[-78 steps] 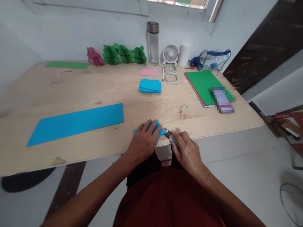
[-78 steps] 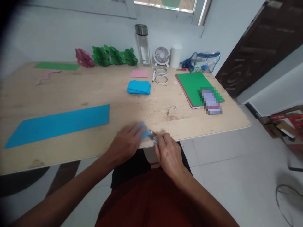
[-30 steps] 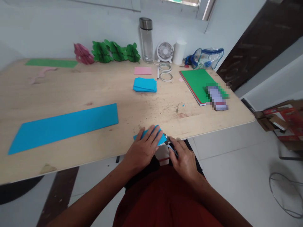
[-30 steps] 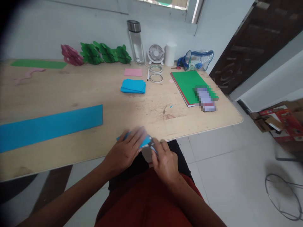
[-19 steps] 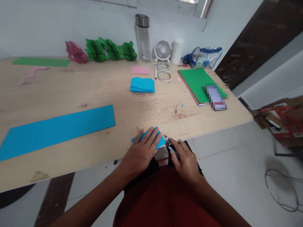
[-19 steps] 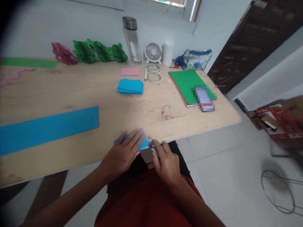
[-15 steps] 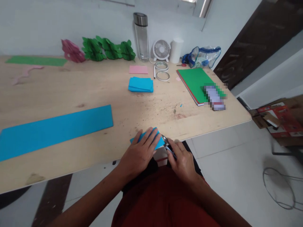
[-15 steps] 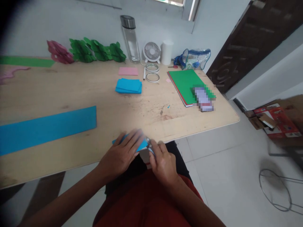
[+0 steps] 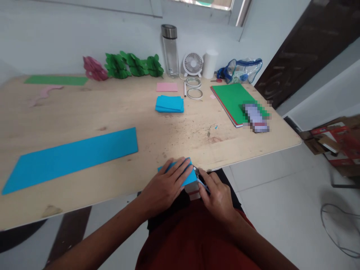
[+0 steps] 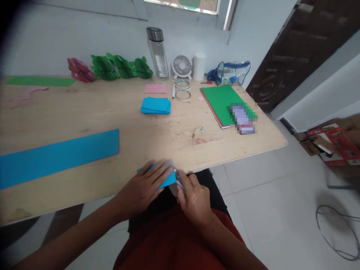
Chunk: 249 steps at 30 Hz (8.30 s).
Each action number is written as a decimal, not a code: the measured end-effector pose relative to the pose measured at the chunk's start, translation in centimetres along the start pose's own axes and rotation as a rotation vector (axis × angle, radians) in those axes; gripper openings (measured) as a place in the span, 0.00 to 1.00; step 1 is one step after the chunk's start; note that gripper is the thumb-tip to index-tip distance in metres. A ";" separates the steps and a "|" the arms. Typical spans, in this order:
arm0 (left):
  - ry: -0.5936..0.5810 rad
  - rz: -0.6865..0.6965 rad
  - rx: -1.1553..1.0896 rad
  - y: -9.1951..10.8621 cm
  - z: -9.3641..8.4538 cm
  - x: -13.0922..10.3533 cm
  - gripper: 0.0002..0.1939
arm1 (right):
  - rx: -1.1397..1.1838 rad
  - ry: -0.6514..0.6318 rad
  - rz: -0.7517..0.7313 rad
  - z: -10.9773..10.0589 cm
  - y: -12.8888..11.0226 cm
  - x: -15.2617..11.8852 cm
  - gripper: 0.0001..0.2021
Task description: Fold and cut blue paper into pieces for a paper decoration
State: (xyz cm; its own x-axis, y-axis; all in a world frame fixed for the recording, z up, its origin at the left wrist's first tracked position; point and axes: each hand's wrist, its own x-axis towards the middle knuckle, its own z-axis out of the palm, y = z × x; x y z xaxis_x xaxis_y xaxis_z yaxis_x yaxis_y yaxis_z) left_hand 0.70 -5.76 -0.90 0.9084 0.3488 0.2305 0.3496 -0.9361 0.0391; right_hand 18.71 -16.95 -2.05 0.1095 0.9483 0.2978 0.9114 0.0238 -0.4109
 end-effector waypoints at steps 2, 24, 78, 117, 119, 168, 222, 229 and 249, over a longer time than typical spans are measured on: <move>0.025 -0.044 0.016 0.0 0.1 -0.3 0.25 | 0.014 0.000 0.013 0.0 0.0 -0.2 0.21; 0.009 -0.014 0.022 -0.5 0.4 -0.8 0.25 | -0.014 0.038 0.028 -0.3 -0.1 0.7 0.20; 0.703 -0.840 -1.189 -3.6 -1.5 5.3 0.13 | 0.521 0.035 -0.058 0.4 -1.1 13.0 0.11; -0.184 -0.622 -0.160 -25.1 -4.4 19.6 0.18 | 0.505 0.134 0.016 3.5 -0.4 11.4 0.15; -0.213 -0.598 -0.113 -25.5 -3.6 20.1 0.18 | 0.502 0.127 0.014 3.4 -0.5 11.3 0.15; 0.641 -0.350 -0.476 -1.5 -4.2 -1.6 0.12 | 0.730 -0.090 -0.146 -0.7 0.3 11.7 0.24; 0.105 -0.407 -0.092 -2.3 -0.4 -3.1 0.35 | -0.084 -0.201 -0.173 0.1 -0.1 11.2 0.20; 0.120 -0.436 -0.280 -3.5 -2.0 -3.0 0.27 | -0.018 -0.229 -0.143 -0.3 -0.2 11.6 0.20; 0.004 -0.376 -0.285 -4.1 -2.7 -3.2 0.33 | 0.120 -0.188 -0.156 -0.8 0.3 10.7 0.20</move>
State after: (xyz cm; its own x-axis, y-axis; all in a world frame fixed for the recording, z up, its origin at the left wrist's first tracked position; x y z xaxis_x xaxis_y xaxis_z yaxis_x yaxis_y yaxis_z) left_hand -4.30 -3.15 0.84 0.7299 0.6662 0.1529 0.5766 -0.7202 0.3857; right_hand 20.44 -7.08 1.66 -0.1147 0.9720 0.2051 0.8566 0.2013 -0.4752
